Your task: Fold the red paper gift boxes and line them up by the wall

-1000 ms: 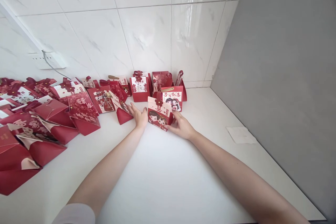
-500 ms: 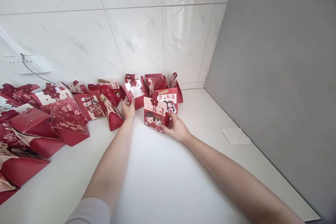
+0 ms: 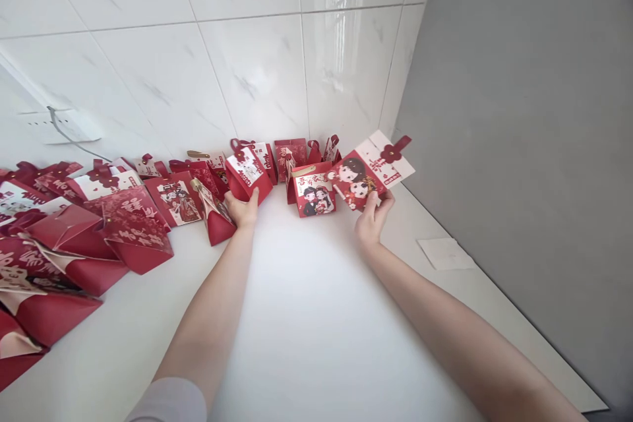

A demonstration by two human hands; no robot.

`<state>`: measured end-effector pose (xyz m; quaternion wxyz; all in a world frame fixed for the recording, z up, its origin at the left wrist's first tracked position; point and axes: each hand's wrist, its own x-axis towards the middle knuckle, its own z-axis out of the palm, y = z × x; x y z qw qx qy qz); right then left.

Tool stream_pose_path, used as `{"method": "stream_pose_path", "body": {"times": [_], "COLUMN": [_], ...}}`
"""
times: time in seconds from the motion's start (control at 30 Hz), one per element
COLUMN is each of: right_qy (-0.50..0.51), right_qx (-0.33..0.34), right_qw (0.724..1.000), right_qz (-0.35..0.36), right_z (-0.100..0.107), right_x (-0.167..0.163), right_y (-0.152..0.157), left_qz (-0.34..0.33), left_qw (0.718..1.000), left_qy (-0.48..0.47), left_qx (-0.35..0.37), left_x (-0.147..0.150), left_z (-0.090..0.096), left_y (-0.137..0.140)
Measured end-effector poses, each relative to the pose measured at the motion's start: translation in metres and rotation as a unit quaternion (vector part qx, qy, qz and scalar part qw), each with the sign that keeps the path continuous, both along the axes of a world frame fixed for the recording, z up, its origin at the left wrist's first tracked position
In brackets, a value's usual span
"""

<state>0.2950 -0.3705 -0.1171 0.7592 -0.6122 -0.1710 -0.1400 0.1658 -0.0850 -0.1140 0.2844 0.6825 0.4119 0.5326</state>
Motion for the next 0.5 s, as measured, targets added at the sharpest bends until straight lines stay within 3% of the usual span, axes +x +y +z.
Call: {"method": "stream_pose_path", "body": {"times": [0.1, 0.17, 0.27, 0.33, 0.43, 0.5], "right_qy": [0.021, 0.044, 0.081, 0.095, 0.079, 0.014], "right_qx": [-0.020, -0.051, -0.102, -0.135, -0.149, -0.116], "right_qw": [0.999, 0.997, 0.991, 0.984, 0.985, 0.993], "right_qz": [-0.040, -0.040, 0.026, 0.061, 0.022, 0.026], "right_z": [-0.009, -0.016, -0.024, -0.025, -0.017, -0.009], "right_x": [0.016, 0.021, 0.021, 0.017, 0.000, -0.018], "right_y": [-0.003, -0.003, -0.002, -0.002, -0.004, -0.006], "left_qz": [0.061, 0.034, -0.096, -0.168, -0.260, -0.325], "left_qw": [0.996, 0.993, 0.981, 0.968, 0.941, 0.916], "left_qy": [-0.052, -0.097, -0.158, -0.182, -0.211, -0.209], "left_qx": [0.030, 0.055, 0.063, 0.033, -0.051, -0.111], "left_x": [-0.005, -0.005, -0.007, -0.012, -0.027, -0.038], "left_z": [0.012, 0.023, 0.041, 0.048, 0.044, 0.033], "left_y": [-0.017, -0.034, -0.065, -0.089, -0.127, -0.148]}}
